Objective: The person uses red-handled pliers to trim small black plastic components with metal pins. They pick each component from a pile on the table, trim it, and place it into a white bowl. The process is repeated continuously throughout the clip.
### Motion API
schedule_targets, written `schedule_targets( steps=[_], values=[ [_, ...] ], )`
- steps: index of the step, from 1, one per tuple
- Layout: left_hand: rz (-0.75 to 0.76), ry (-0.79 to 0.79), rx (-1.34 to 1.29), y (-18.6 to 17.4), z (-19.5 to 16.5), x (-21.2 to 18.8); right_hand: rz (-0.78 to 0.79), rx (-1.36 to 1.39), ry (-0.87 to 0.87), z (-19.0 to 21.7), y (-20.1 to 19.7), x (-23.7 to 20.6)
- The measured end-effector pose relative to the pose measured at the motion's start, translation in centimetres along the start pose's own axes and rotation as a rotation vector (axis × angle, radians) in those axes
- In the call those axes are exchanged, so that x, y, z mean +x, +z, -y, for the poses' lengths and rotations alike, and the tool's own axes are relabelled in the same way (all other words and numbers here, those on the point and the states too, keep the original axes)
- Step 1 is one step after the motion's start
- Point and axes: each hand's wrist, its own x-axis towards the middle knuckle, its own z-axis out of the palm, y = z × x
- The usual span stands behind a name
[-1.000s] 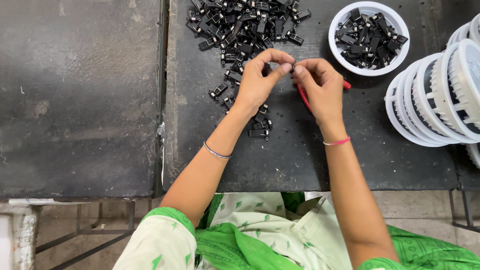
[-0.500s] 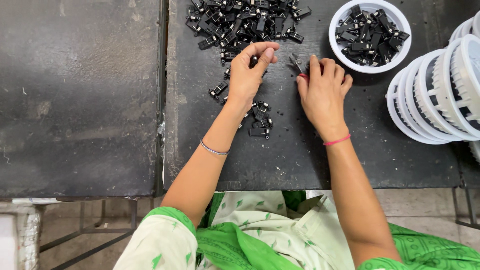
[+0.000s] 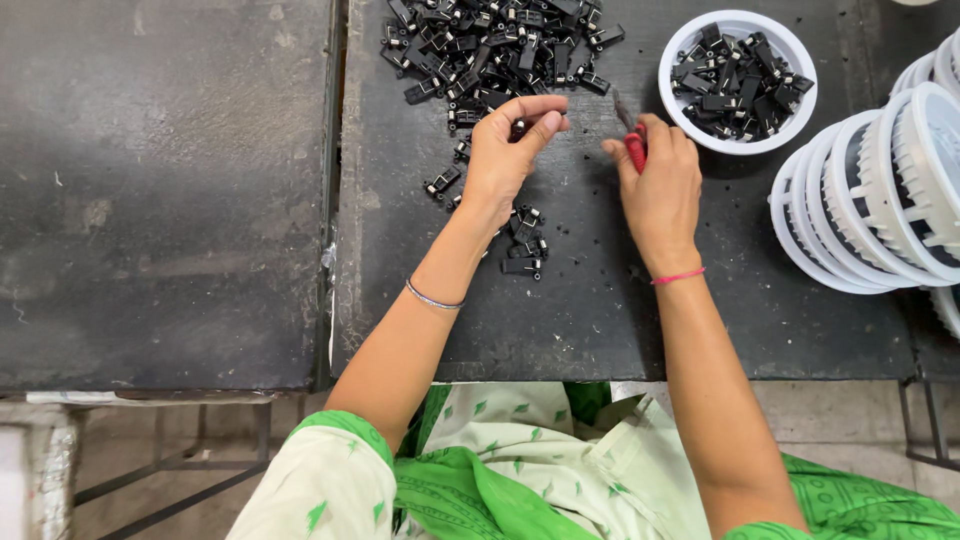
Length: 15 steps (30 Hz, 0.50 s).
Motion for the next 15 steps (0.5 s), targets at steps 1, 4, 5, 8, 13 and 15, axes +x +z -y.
schedule_targets(
  steps=[1,4,5,8,13,15],
  values=[
    [-0.011,-0.005,-0.006,-0.2,-0.1,0.0,0.031,0.015,0.02,0.6,-0.2,-0.1],
    [-0.024,-0.038,-0.006,-0.7,-0.2,-0.1,0.059,0.082,0.008,2.5,-0.5,-0.3],
    [-0.018,-0.043,-0.019,-0.9,-0.2,-0.1,0.069,0.104,-0.001,3.0,-0.6,-0.4],
    [-0.001,-0.061,-0.046,-1.3,-0.2,0.2,0.07,0.107,-0.065,4.2,-0.7,-0.3],
    [0.03,-0.089,-0.055,-1.5,0.0,0.6,0.02,0.01,-0.203,4.5,-0.7,0.0],
    [0.032,-0.087,-0.046,-1.5,0.0,0.7,0.018,0.009,-0.212,4.4,-0.7,0.1]
  ],
)
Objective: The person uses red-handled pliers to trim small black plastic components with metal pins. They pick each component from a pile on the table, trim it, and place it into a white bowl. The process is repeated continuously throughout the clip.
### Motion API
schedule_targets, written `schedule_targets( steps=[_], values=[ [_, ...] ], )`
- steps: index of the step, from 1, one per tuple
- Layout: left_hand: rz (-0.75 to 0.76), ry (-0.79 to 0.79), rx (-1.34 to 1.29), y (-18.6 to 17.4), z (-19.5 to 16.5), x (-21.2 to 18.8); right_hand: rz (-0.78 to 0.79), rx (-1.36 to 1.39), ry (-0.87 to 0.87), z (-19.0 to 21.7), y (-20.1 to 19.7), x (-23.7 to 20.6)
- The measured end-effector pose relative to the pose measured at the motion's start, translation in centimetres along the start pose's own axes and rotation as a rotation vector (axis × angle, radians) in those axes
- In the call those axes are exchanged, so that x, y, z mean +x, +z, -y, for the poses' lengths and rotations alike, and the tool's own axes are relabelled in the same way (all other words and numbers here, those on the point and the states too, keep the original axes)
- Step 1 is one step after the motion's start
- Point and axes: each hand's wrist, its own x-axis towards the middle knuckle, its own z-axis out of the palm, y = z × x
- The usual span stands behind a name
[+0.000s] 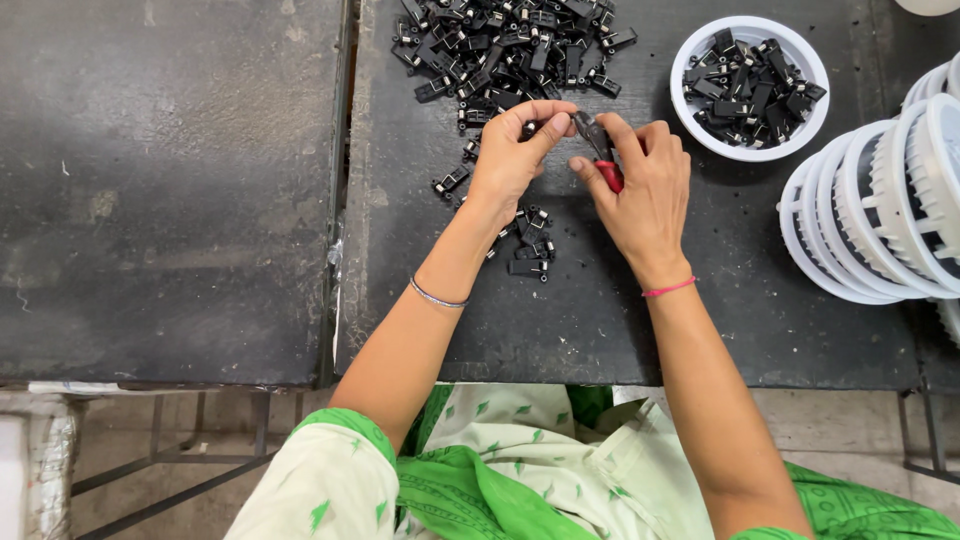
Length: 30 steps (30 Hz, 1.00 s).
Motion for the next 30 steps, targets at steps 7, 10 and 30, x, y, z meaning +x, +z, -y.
schedule_targets(
  steps=[7,10,30],
  values=[
    [0.007,0.018,0.037,-0.1,0.0,0.1,-0.002,-0.012,-0.024,-0.2,0.2,0.0],
    [-0.001,0.044,0.084,-0.3,0.2,0.1,0.01,-0.012,-0.014,-0.1,0.5,-0.2],
    [0.019,0.176,0.077,-0.5,0.9,0.5,0.018,0.022,-0.001,-0.2,1.2,-0.6]
  ],
)
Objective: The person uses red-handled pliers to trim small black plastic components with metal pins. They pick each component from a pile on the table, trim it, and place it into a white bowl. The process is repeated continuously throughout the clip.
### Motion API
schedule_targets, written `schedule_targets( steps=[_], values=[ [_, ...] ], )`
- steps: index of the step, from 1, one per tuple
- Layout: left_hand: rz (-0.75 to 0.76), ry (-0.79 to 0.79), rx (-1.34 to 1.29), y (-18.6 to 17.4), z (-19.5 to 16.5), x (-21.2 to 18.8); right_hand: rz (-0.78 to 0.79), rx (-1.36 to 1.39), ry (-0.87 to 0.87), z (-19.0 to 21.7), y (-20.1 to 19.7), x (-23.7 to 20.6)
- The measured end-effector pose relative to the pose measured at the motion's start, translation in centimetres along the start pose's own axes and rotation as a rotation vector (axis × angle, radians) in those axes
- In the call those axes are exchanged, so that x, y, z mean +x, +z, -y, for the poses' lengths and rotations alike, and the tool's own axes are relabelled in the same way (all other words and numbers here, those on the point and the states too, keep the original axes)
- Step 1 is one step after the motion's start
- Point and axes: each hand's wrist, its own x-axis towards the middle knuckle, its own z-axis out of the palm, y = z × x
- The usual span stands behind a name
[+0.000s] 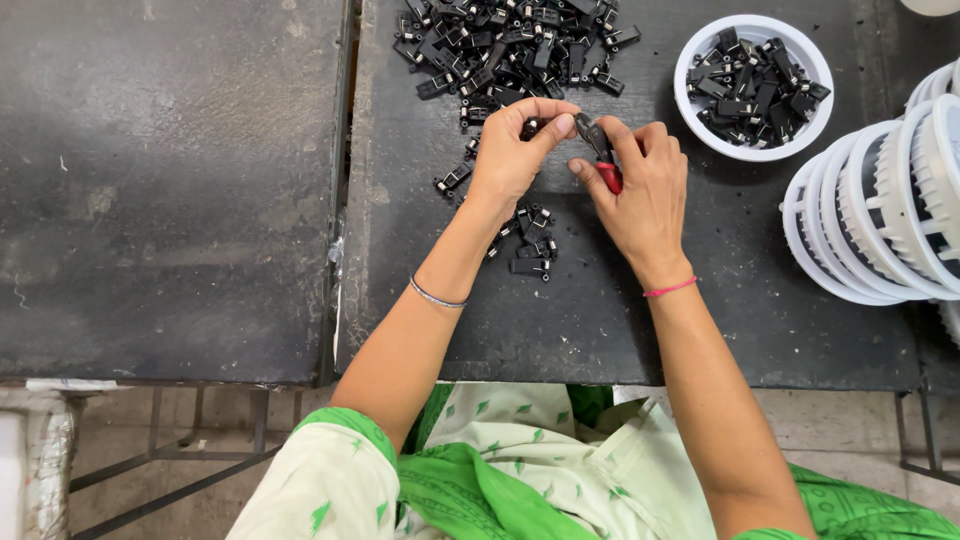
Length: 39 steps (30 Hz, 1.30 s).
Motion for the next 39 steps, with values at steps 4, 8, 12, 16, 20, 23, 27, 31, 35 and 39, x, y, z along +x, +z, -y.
schedule_targets(
  steps=[4,8,12,16,20,23,27,31,35,39],
  values=[
    [-0.002,-0.002,0.015,0.1,0.0,-0.1,-0.003,0.03,0.008,0.0,0.1,0.0],
    [0.001,-0.001,0.019,0.0,-0.1,-0.1,-0.006,0.026,0.009,0.0,0.1,-0.1],
    [0.006,0.008,0.023,-0.1,-0.2,-0.1,-0.005,0.029,0.006,-0.1,0.2,-0.1],
    [0.009,-0.01,0.02,-0.2,-0.1,-0.1,-0.004,0.034,0.006,-0.2,0.5,-0.1],
    [0.012,-0.001,0.033,-0.5,0.0,-0.3,0.004,0.06,0.019,0.1,0.7,-0.4],
    [0.006,-0.015,0.033,-0.6,-0.2,-0.5,0.018,0.08,0.042,0.3,0.7,-0.5],
    [0.005,-0.014,0.028,-0.5,-0.4,-0.6,0.008,0.089,0.065,0.5,0.9,-0.5],
    [0.005,-0.018,0.046,-0.5,-0.6,-0.6,0.006,0.089,0.115,0.9,1.1,-0.7],
    [0.015,0.021,0.029,-0.5,-1.1,-0.7,-0.026,0.061,0.166,1.7,0.8,-0.5],
    [-0.028,-0.078,0.055,-1.1,-1.7,-1.0,-0.058,0.017,0.21,1.6,0.2,-0.2]
  ],
)
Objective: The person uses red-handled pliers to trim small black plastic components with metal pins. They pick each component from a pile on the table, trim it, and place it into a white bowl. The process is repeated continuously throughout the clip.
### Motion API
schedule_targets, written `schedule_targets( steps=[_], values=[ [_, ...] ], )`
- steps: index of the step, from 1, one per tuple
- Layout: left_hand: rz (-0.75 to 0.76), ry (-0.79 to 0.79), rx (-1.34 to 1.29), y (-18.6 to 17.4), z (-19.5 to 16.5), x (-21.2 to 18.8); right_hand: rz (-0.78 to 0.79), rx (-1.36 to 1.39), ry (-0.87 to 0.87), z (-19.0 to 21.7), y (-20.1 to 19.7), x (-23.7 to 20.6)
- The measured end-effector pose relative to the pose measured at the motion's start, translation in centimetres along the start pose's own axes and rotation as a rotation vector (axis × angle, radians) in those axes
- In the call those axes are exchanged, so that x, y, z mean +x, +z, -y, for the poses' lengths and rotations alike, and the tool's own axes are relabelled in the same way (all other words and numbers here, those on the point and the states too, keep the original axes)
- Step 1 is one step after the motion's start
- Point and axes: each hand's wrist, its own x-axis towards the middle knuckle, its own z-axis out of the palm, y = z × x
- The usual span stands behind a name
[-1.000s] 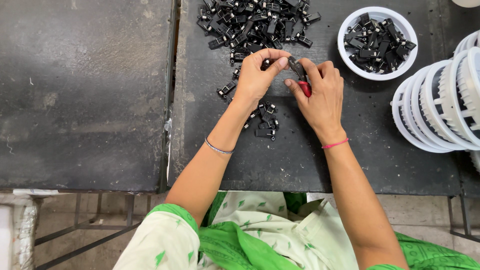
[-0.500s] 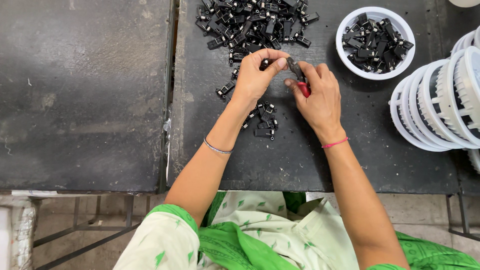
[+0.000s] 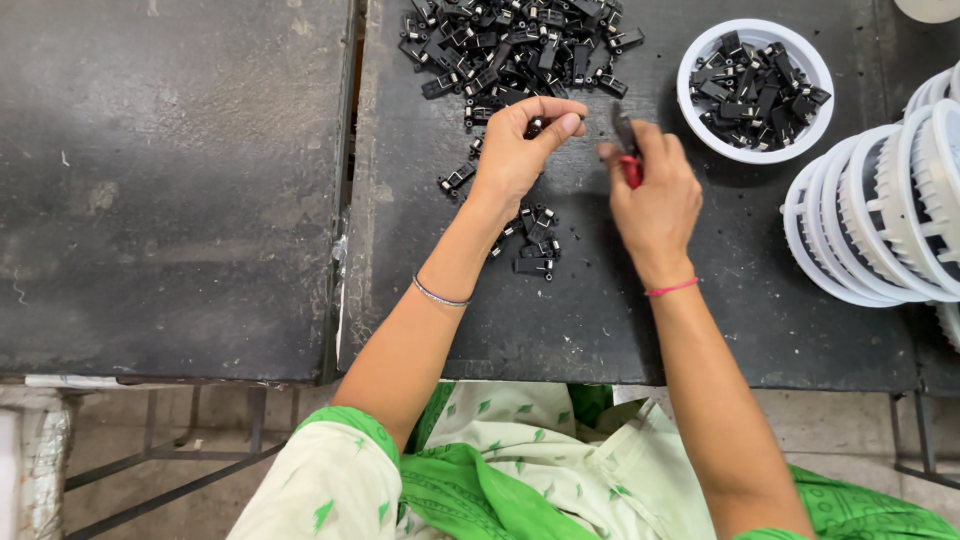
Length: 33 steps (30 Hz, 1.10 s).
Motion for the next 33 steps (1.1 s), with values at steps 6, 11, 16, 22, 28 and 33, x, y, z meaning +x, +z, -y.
schedule_targets(
  steps=[6,11,16,22,28,33],
  values=[
    [0.028,-0.013,-0.039,0.4,0.3,0.7,-0.069,-0.17,-0.144,-1.2,-0.2,1.1],
    [0.083,-0.013,-0.069,2.0,1.2,1.7,-0.084,0.191,-0.133,-2.5,-0.4,2.1],
    [0.086,-0.095,-0.009,3.8,1.7,2.3,-0.076,0.524,-0.095,-3.5,-0.5,2.8],
    [0.169,0.059,-0.051,4.7,2.6,2.9,-0.012,0.614,0.038,-4.6,-0.4,3.1],
    [0.088,0.045,0.102,4.6,4.3,3.2,-0.052,0.811,0.107,-5.8,0.8,3.1],
    [0.147,-0.075,-0.151,3.7,4.3,3.6,-0.031,0.957,0.232,-5.7,1.2,3.0]
  ],
)
